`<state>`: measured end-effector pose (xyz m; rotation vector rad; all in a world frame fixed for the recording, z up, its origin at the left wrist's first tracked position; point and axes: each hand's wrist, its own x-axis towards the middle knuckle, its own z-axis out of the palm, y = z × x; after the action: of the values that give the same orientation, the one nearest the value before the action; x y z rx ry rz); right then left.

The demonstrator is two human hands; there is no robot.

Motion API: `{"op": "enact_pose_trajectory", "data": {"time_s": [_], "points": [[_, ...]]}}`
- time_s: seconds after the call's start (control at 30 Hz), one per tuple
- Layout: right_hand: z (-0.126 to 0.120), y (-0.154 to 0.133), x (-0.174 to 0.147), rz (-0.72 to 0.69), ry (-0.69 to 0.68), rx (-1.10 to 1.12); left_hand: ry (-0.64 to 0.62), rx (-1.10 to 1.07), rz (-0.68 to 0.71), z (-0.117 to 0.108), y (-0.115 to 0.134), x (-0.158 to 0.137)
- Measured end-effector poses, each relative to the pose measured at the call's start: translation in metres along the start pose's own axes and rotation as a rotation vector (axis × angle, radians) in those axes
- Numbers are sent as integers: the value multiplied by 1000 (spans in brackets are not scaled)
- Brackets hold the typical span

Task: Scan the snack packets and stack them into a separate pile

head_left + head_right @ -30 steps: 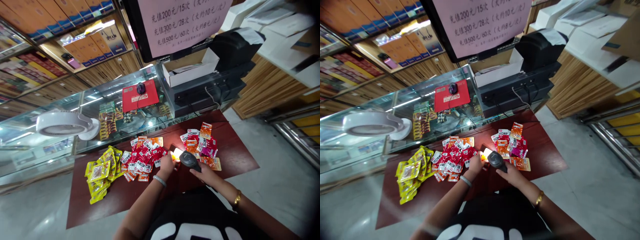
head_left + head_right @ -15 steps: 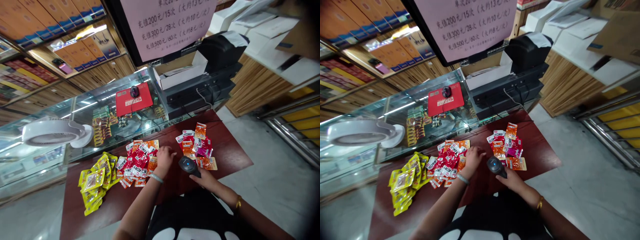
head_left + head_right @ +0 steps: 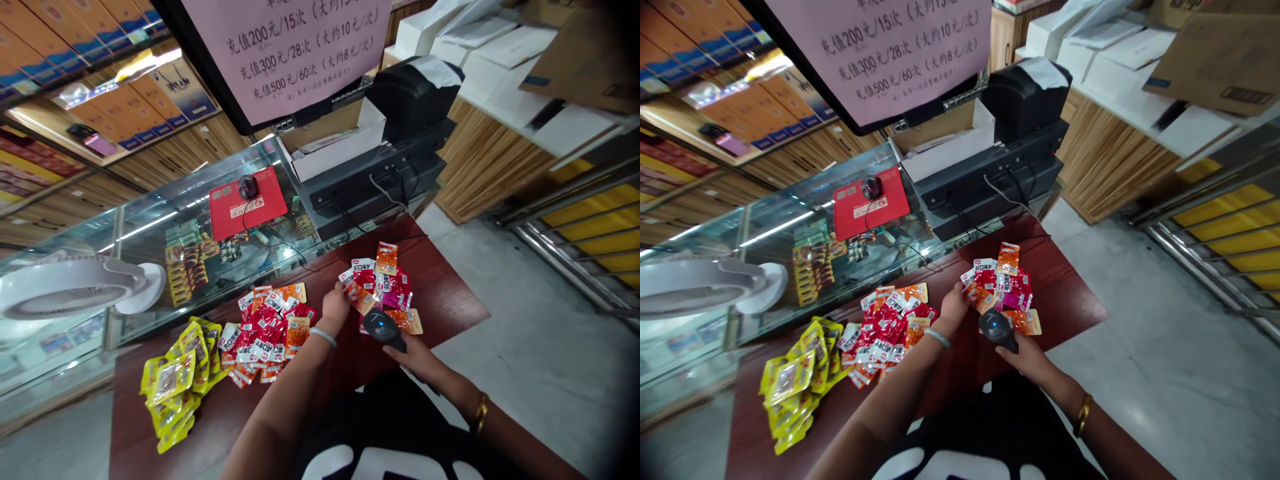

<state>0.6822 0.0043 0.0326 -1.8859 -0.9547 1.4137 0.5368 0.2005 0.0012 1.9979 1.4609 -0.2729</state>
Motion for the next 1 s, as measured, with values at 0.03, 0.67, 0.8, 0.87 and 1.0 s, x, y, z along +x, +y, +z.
{"op": "enact_pose_trajectory", "data": {"time_s": [0.03,0.67,0.8,0.87,1.0], "points": [[0,-1,0,-4,-8,-2,3,-56,-24,-2,-9,-2],[34,-36,24,-137,-134,-90,65,-46,-222,-37,-96,-63],[39,-29,24,-144,-158,-60,268,265,-263,-61,-108,-73],[39,-23,23,-126,-153,-51,369,316,-221,-67,-101,-65],[33,-13,21,-87,-125,-48,260,236,-37,-55,-57,-20]]}}
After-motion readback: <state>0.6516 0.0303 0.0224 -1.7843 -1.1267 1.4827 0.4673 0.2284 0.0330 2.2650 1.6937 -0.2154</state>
